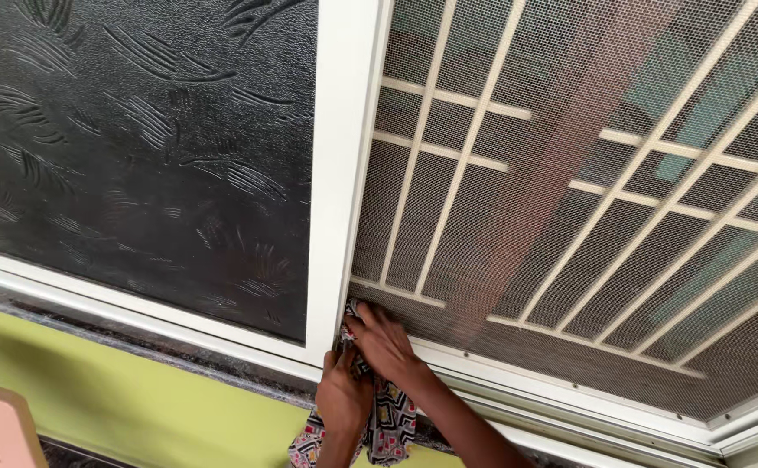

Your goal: The person wipes the white frame and the dark textured glass of a window using a patterned cloth.

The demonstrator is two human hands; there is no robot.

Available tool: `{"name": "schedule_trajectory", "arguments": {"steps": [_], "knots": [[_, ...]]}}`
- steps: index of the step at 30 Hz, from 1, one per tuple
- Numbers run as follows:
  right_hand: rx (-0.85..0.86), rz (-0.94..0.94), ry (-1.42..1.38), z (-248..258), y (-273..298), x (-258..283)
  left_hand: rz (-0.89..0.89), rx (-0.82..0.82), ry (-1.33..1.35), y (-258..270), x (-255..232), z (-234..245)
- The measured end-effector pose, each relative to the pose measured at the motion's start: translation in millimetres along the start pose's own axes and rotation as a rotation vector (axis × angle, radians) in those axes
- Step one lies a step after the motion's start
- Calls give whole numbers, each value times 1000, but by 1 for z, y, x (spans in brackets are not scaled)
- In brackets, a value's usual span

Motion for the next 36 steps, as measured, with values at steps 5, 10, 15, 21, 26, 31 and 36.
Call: {"name": "schedule_trajectory", "arguments": {"steps": [5, 10, 15, 21, 26, 31, 36], "knots": [[602, -201, 169, -23, -8, -10, -59, -68, -1, -2, 1, -19], [619, -163, 176, -13, 0, -11, -20, 32, -47, 1, -3, -32], [665, -295, 136, 9, 34, -36, -42, 57, 3, 19, -26, -45], [600, -370, 115, 50, 91, -69, -122, 151, 10, 46, -66, -87], [501, -439, 110, 85, 153, -91, -193, 261, -15, 78, -103, -113], [534, -639, 231, 94, 186, -108, -289, 263, 67, 98, -120, -112], [589, -446, 204, 63, 142, -83, -245, 152, 81, 79, -98, -76]]}}
Point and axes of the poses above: each hand's wrist, its own y-axis away from the middle knuckle, its own z-axis out of the back of the hand, x = y × z, the point moved 6 cm from there along -y, towards the middle knuckle, and after that the axes turned 4 degrees about -y, right-handed, at the moved point
